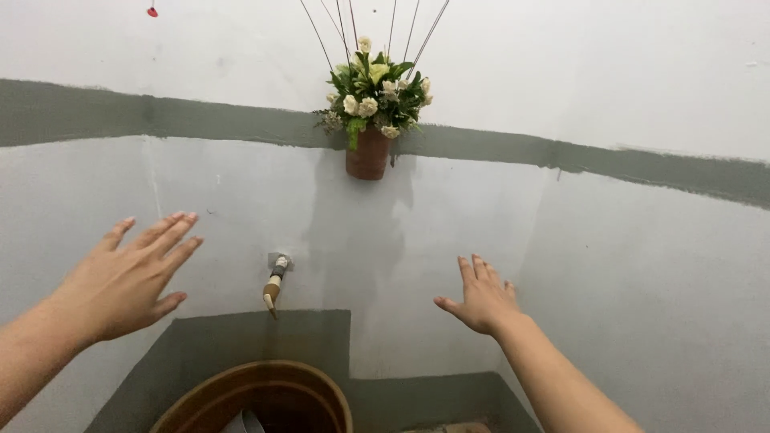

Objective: Cleaning the floor and area around a squat toilet using a brush and water.

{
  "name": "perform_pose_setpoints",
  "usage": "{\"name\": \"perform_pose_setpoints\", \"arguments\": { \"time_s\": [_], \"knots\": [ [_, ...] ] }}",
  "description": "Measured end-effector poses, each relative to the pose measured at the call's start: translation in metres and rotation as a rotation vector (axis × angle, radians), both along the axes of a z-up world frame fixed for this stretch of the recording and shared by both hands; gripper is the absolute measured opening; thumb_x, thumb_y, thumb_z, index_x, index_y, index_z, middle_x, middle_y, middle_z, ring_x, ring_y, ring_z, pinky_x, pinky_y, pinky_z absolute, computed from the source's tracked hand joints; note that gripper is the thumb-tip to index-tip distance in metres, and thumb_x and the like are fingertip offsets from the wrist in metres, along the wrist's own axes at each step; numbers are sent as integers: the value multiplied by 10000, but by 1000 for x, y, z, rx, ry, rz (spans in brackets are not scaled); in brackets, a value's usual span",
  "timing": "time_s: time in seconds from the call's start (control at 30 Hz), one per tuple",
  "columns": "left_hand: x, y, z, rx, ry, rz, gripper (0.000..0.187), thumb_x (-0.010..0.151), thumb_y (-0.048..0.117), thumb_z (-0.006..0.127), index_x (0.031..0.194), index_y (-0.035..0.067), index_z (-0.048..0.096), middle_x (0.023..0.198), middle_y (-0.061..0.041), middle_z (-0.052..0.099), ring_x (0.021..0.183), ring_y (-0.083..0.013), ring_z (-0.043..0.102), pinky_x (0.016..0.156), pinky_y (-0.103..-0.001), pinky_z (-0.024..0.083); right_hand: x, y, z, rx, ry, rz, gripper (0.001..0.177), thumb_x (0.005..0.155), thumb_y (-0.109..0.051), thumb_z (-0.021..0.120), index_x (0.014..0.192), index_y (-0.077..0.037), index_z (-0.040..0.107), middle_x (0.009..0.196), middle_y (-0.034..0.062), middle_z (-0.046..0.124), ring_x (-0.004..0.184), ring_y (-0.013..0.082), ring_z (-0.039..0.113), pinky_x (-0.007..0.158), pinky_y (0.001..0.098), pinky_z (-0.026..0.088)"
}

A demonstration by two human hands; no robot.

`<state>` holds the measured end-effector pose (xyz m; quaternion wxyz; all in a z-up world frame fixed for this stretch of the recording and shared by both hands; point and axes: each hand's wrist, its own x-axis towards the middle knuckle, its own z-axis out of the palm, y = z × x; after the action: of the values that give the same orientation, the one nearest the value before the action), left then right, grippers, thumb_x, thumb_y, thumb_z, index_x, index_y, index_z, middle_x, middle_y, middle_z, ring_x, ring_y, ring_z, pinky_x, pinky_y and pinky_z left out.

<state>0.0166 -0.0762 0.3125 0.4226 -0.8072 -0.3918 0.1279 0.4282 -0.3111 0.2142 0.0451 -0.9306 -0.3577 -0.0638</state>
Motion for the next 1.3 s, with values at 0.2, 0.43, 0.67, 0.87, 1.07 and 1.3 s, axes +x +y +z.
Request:
{"name": "perform_pose_setpoints", "arguments": {
  "time_s": [0.2,0.43,0.67,0.87,1.07,1.3],
  "knots": [
    [-31,46,-11,67,-76,-49,814,966,680,404,1628,264,176,1734,-48,75,1584,-188,111,1253,-535,225,-38,-3,10,13,33,3,998,859,-749,542,1636,-282,125,1719,80,54,1597,280,55,1238,638,171],
    [-50,82,-29,91,6,31,794,972,698,395,1631,306,192,1755,-45,61,1602,-198,112,1264,-552,217,-44,8,12,-42,-23,-41,1008,854,-764,521,1644,-269,138,1715,105,87,1589,306,102,1235,649,194],
    [-58,139,-52,95,-7,42,885,910,764,455,1637,351,164,1747,-13,110,1592,-161,142,1267,-563,205,-55,12,7,-45,-27,-23,988,864,-739,540,1634,-258,149,1714,101,85,1584,295,107,1222,645,209],
    [-60,111,-40,-17,142,36,851,990,722,420,1654,301,95,1738,-45,68,1595,-207,93,1269,-562,168,-69,20,-14,-147,-50,12,975,879,-738,538,1637,-280,130,1718,88,79,1580,290,115,1227,638,209],
    [-56,106,-36,-127,67,-118,799,1015,660,410,1633,277,79,1719,-36,40,1575,-188,79,1274,-525,156,-75,43,-28,-144,-38,69,992,872,-757,539,1635,-265,137,1717,90,81,1577,291,121,1216,644,225],
    [-63,111,-34,-105,46,-242,762,1006,608,438,1614,281,115,1707,-39,65,1565,-194,106,1272,-511,176,-90,58,-35,-157,0,55,985,871,-758,538,1633,-280,139,1720,72,85,1584,275,119,1222,641,237]
  ]
}}
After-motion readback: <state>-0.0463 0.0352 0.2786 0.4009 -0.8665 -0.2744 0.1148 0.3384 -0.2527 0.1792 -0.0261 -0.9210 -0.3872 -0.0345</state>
